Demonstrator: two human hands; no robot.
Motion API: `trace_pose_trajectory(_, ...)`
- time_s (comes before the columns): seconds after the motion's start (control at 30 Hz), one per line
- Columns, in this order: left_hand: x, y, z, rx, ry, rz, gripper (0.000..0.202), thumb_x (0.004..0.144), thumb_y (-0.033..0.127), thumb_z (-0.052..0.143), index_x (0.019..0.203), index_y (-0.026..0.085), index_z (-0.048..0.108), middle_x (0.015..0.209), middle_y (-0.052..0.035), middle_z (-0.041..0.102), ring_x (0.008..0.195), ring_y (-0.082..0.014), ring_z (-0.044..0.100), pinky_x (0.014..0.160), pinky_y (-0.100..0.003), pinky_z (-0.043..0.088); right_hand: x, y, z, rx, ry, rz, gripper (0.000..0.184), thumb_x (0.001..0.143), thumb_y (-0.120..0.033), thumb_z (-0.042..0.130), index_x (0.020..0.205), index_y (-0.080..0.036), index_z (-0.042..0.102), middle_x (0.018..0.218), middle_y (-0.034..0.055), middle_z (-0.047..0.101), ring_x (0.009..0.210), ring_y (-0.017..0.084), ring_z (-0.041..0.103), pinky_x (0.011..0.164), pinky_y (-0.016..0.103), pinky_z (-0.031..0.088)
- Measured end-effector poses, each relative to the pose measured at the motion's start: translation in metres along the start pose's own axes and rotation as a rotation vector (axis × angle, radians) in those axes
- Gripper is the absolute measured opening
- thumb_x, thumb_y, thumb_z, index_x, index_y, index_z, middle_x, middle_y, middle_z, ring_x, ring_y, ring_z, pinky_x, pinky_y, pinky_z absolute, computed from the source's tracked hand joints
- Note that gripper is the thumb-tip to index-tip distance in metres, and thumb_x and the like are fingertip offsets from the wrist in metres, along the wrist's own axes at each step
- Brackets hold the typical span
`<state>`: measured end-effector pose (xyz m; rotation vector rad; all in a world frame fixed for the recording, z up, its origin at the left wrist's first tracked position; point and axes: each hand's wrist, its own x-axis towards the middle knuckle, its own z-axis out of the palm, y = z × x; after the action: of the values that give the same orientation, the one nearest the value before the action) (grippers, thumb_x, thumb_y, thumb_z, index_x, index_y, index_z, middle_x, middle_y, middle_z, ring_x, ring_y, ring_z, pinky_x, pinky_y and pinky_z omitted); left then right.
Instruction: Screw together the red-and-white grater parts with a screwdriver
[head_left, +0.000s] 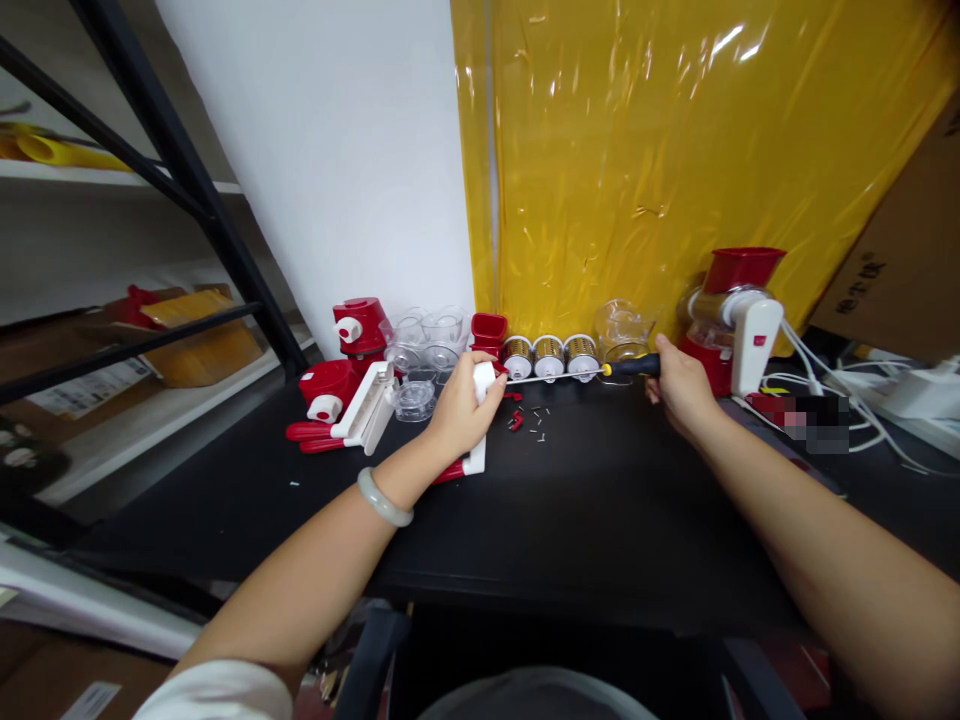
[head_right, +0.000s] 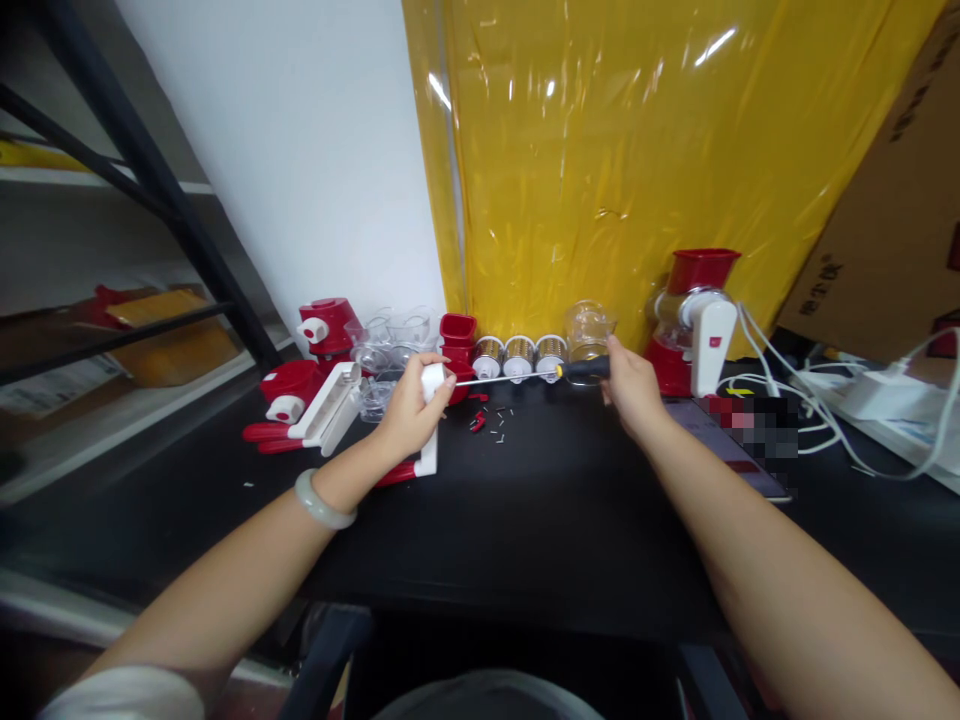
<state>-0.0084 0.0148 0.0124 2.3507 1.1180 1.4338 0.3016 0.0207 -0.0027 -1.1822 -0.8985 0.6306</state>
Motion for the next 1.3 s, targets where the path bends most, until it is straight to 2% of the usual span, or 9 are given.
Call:
trace_pose_trajectory(0.13, 0.0003, 0.0, -0.0002, -0.003, 0.004, 0.005, 0.026, 0.095, 0.036, 0.053, 0.116, 0.021, 0.047, 0.107, -0.0095, 0.064, 0.101, -0.0261, 0.065, 0.086, -0.044, 0.054, -0.0004, -0.0021, 0.0002, -0.027, 0.047, 0.037, 0.046, 0.086, -0.056, 0.059, 0.057, -0.026, 0.041, 0.034, -0.0033, 0.039, 0.028, 0.013, 0.037, 0.025, 0.026, 0.026)
trace_pose_trajectory(0.3, 0.0004, 0.0012, -0.0008, 0.004, 0.003, -0.002, 0.027, 0.095, 0.036, 0.053, 0.117, 0.021, 0.047, 0.109, -0.0099, 0.065, 0.098, -0.0258, 0.065, 0.086, -0.044, 0.053, -0.0019, -0.003, 0.0002, -0.02, 0.043, 0.039, 0.046, 0.088, -0.056, 0.056, 0.057, -0.026, 0.041, 0.033, -0.0034, 0.037, 0.026, 0.012, 0.036, 0.025, 0.026, 0.026)
trace_pose_trajectory(0.43, 0.0007, 0.0017, -0.001, -0.002, 0.004, 0.009, 0.027, 0.095, 0.036, 0.053, 0.117, 0.021, 0.047, 0.112, -0.0109, 0.064, 0.104, -0.0264, 0.064, 0.089, -0.044, 0.052, -0.0012, -0.0022, 0.0029, 0.071, 0.003, 0.077, 0.043, 0.089, -0.057, 0.054, 0.061, -0.024, 0.048, 0.038, -0.0012, 0.047, 0.031, 0.014, 0.045, 0.031, 0.026, 0.04)
trace_pose_trajectory(0.57, 0.001, 0.0002, 0.0, -0.011, 0.013, 0.005, 0.027, 0.095, 0.037, 0.053, 0.116, 0.021, 0.047, 0.113, -0.0103, 0.064, 0.106, -0.0259, 0.064, 0.089, -0.043, 0.052, -0.0034, -0.0042, 0.0064, 0.212, -0.043, 0.207, 0.028, 0.09, -0.044, 0.055, 0.073, -0.022, 0.055, 0.048, 0.0014, 0.059, 0.038, 0.016, 0.056, 0.038, 0.026, 0.048)
trace_pose_trajectory(0.73, 0.0006, -0.0001, 0.0004, -0.021, 0.009, -0.001, 0.028, 0.096, 0.037, 0.053, 0.117, 0.021, 0.046, 0.111, -0.0093, 0.064, 0.105, -0.0247, 0.064, 0.089, -0.042, 0.052, -0.0077, -0.0073, 0.0068, 0.257, -0.093, 0.248, 0.015, 0.092, -0.028, 0.05, 0.081, -0.019, 0.057, 0.051, 0.0022, 0.061, 0.041, 0.014, 0.058, 0.043, 0.022, 0.049)
trace_pose_trajectory(0.97, 0.0002, 0.0011, -0.0002, -0.032, 0.001, 0.008, 0.027, 0.096, 0.036, 0.053, 0.117, 0.02, 0.048, 0.111, -0.0101, 0.064, 0.104, -0.0264, 0.064, 0.087, -0.043, 0.052, -0.006, -0.0066, 0.0043, 0.297, -0.132, 0.222, 0.018, 0.092, -0.033, 0.056, 0.081, -0.019, 0.055, 0.049, -0.0012, 0.056, 0.039, 0.012, 0.055, 0.04, 0.022, 0.047)
trace_pose_trajectory(1.13, 0.0001, 0.0024, -0.0007, -0.021, 0.008, 0.021, 0.027, 0.095, 0.034, 0.054, 0.117, 0.019, 0.048, 0.114, -0.0115, 0.063, 0.107, -0.0269, 0.062, 0.089, -0.044, 0.051, -0.0053, -0.0041, 0.0032, 0.214, -0.144, 0.167, 0.03, 0.091, -0.043, 0.059, 0.073, -0.02, 0.053, 0.042, -0.0021, 0.05, 0.031, 0.01, 0.045, 0.032, 0.02, 0.037)
trace_pose_trajectory(1.3, 0.0002, 0.0039, -0.0017, -0.012, 0.006, 0.031, 0.028, 0.095, 0.034, 0.054, 0.117, 0.018, 0.048, 0.113, -0.0128, 0.063, 0.104, -0.0268, 0.063, 0.089, -0.045, 0.05, -0.0042, -0.0032, 0.0044, 0.145, -0.08, 0.169, 0.036, 0.092, -0.047, 0.056, 0.069, -0.021, 0.05, 0.038, -0.0022, 0.047, 0.029, 0.011, 0.042, 0.029, 0.02, 0.032)
